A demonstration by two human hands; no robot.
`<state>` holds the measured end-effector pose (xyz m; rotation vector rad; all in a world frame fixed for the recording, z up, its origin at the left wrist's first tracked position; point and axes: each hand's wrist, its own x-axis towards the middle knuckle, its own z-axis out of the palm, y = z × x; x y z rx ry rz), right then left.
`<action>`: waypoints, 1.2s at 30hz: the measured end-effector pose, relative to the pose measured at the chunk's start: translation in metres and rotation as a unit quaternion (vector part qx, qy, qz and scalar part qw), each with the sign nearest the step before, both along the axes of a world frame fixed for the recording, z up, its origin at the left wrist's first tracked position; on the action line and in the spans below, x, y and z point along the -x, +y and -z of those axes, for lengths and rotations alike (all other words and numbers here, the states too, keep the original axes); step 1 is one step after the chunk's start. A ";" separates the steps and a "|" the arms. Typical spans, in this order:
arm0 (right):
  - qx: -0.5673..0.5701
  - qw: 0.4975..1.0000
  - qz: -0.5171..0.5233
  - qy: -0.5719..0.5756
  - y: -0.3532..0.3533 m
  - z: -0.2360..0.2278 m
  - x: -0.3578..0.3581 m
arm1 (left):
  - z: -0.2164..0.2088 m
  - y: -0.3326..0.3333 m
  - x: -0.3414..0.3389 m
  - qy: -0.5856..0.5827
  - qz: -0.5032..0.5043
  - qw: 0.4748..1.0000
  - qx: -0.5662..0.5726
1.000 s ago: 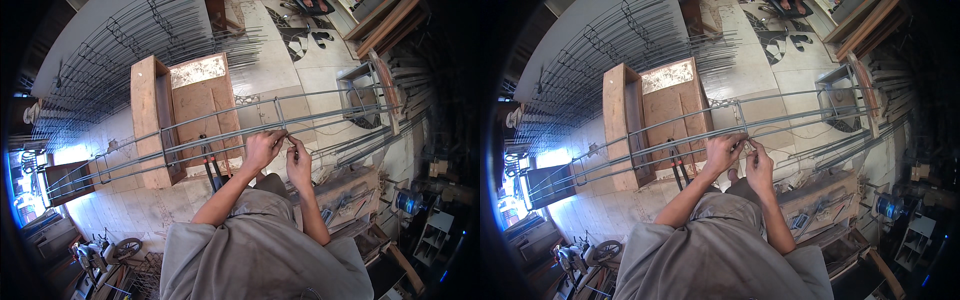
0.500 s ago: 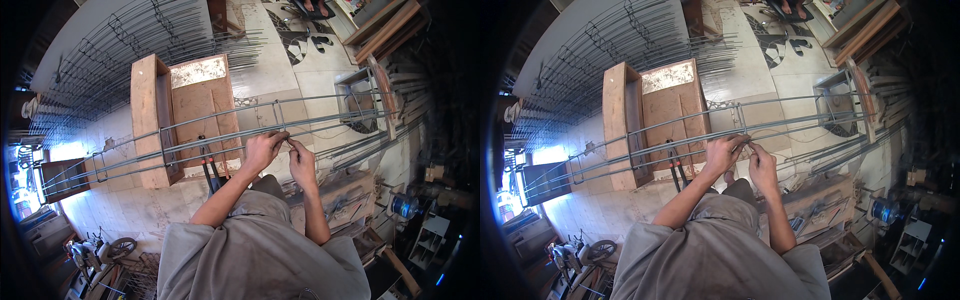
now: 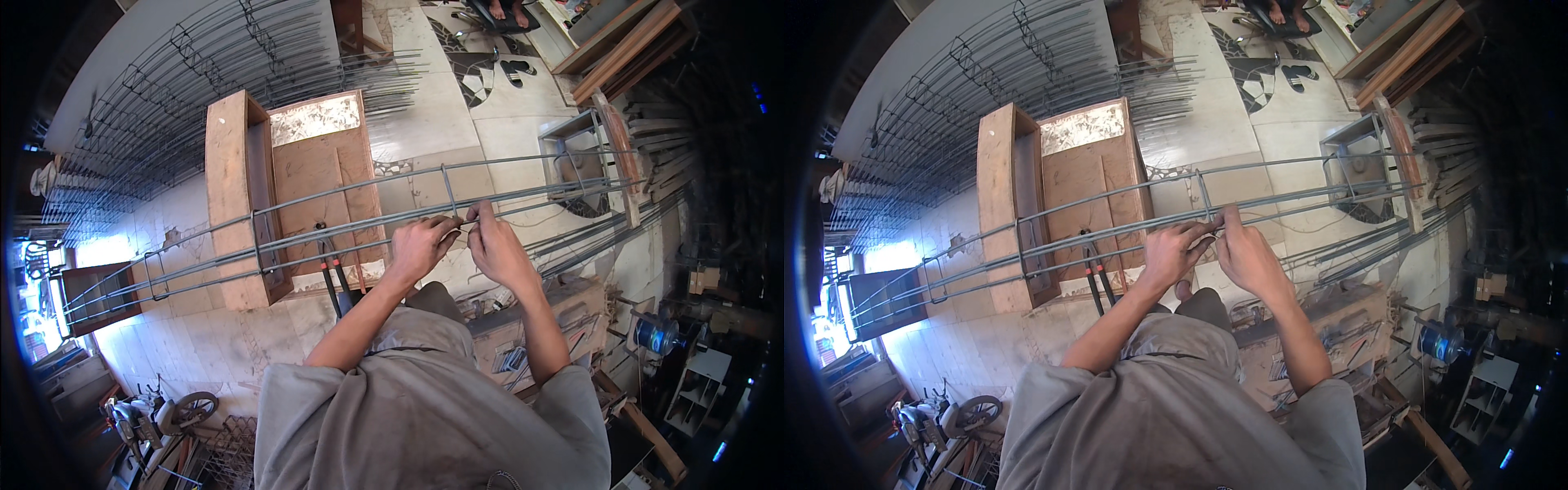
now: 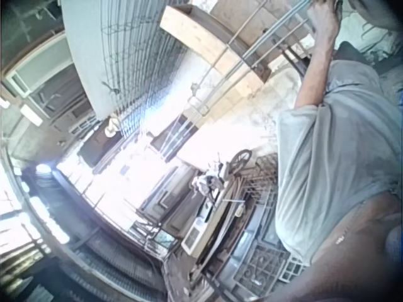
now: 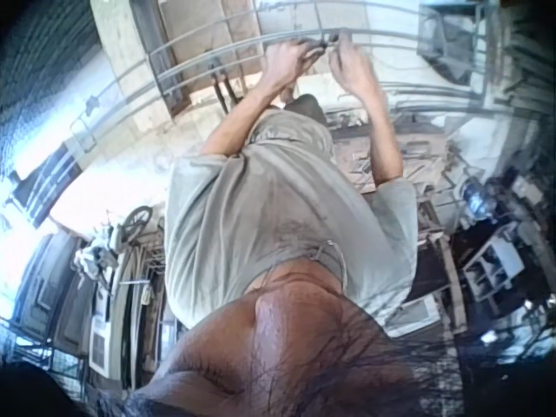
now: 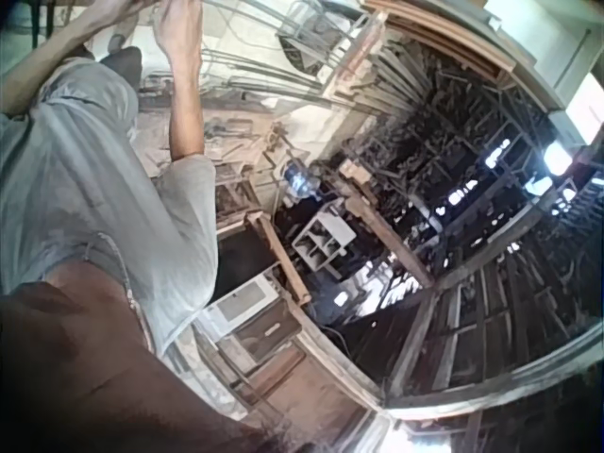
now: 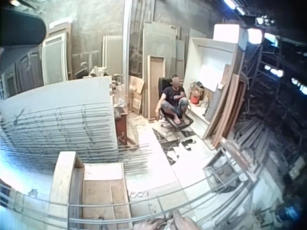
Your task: The person assembles a metal cage structure by hand and using pliers. The person positions metal rods against a wooden frame, threads thin wire around the intersections, and twists the wire tight with pliers to secure the joints.
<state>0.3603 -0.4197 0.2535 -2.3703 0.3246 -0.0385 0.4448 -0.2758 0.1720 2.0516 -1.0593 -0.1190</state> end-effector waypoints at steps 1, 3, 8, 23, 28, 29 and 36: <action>0.004 1.000 -0.022 0.016 -0.005 -0.003 -0.005 | 0.001 -0.001 0.002 0.002 -0.010 1.000 -0.004; 0.014 0.997 -0.067 0.047 -0.016 -0.013 -0.015 | -0.003 -0.004 0.004 0.014 -0.023 1.000 -0.009; -0.016 0.983 -0.159 0.089 -0.047 -0.026 -0.032 | -0.013 -0.008 0.005 0.045 -0.050 0.998 -0.003; 0.222 0.908 -0.350 0.065 -0.061 -0.026 -0.064 | -0.025 -0.022 0.017 0.038 -0.128 0.991 -0.012; 0.087 0.959 -0.267 0.020 -0.077 0.001 -0.051 | -0.016 -0.026 0.024 -0.016 -0.147 0.989 0.023; 0.046 0.965 -0.258 0.026 -0.080 0.002 -0.048 | -0.015 -0.026 0.024 -0.019 -0.145 0.989 0.028; 0.052 0.957 -0.285 -0.013 -0.086 0.014 -0.043 | -0.011 -0.022 0.023 -0.016 -0.127 0.991 0.038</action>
